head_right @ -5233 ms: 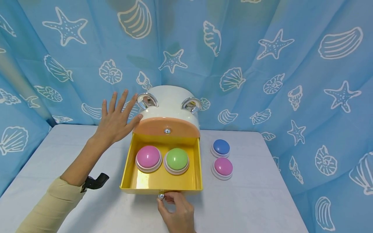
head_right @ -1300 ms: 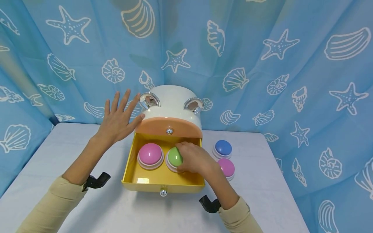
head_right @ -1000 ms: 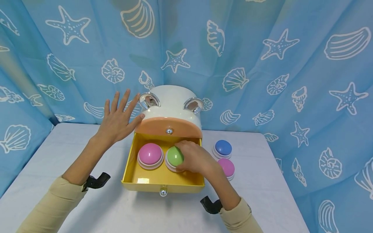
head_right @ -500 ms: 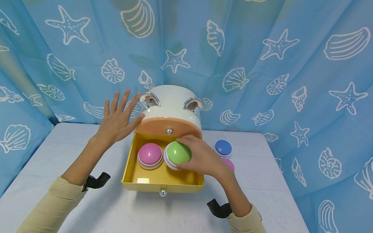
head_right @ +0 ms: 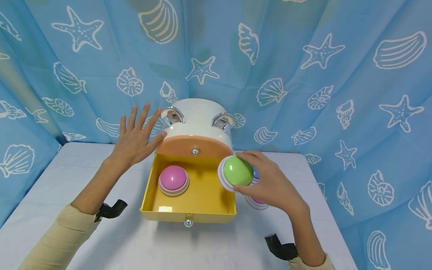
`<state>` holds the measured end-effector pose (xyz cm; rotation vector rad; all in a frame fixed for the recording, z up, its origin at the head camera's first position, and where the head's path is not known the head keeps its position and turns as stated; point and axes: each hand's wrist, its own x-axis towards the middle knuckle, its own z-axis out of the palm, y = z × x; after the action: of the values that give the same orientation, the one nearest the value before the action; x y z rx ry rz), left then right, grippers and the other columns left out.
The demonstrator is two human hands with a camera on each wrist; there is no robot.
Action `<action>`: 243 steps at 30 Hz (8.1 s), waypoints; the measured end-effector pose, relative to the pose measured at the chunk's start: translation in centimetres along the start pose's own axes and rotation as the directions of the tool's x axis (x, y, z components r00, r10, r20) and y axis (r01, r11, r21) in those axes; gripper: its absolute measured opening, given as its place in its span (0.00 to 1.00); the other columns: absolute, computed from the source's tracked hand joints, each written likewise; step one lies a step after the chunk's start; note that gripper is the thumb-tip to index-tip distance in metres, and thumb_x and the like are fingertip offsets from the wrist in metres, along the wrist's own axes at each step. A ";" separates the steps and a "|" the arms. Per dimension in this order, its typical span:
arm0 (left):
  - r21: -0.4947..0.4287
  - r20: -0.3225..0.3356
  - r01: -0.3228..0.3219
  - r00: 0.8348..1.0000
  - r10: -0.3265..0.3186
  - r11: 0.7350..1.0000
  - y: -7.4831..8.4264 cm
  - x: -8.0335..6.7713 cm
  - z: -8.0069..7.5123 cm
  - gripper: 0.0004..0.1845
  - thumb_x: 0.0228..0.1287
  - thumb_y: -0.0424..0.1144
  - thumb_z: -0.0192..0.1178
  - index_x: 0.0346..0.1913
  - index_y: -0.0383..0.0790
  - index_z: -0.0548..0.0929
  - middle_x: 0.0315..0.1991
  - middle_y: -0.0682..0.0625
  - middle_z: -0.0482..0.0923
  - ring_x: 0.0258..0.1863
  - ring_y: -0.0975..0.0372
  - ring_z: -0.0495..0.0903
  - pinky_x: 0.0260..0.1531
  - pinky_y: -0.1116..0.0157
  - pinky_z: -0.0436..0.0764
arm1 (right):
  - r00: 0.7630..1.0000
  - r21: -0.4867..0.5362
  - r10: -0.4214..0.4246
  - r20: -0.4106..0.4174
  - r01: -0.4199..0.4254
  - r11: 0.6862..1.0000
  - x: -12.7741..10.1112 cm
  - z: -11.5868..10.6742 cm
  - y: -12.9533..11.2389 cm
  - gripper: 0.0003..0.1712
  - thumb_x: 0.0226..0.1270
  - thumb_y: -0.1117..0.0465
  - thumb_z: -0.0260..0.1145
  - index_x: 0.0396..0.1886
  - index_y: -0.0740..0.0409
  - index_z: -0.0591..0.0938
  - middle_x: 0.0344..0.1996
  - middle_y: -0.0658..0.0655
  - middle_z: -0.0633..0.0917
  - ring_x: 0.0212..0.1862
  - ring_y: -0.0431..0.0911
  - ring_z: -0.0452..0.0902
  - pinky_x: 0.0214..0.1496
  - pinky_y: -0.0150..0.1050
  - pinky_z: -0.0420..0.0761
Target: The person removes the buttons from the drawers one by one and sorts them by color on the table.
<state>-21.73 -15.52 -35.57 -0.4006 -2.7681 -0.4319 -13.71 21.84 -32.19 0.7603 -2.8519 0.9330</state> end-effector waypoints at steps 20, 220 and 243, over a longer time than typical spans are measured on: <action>0.008 0.009 0.003 1.000 -0.003 1.000 0.1 0.0 -0.1 0.39 0.75 0.62 0.43 0.81 0.55 0.46 0.81 0.44 0.33 0.77 0.45 0.27 0.69 0.39 0.28 | 0.941 -0.061 0.328 0.089 -0.323 0.944 -8.7 3.0 7.9 0.49 0.47 0.45 0.83 0.67 0.61 0.75 0.60 0.62 0.76 0.58 0.61 0.75 0.53 0.56 0.80; 0.009 -0.016 -0.006 1.000 0.006 1.000 0.1 -0.1 -0.1 0.39 0.75 0.62 0.43 0.81 0.54 0.47 0.81 0.43 0.34 0.77 0.44 0.29 0.69 0.37 0.33 | 0.991 0.312 -0.033 0.127 -0.008 0.950 2.4 3.2 1.9 0.43 0.50 0.56 0.81 0.67 0.56 0.75 0.62 0.55 0.76 0.62 0.52 0.73 0.58 0.45 0.78; 0.000 -0.008 -0.001 1.000 0.001 1.000 0.2 -0.2 -0.2 0.38 0.76 0.61 0.44 0.81 0.54 0.47 0.81 0.42 0.35 0.77 0.45 0.27 0.69 0.38 0.30 | 0.997 0.166 0.076 -0.024 -0.071 0.984 -3.5 0.3 11.8 0.40 0.53 0.62 0.80 0.67 0.62 0.75 0.57 0.60 0.77 0.56 0.38 0.70 0.50 0.23 0.75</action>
<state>-21.45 -15.43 -35.41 -0.3993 -2.7600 -0.4325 -16.13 31.40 -39.50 0.6511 -2.8205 1.1926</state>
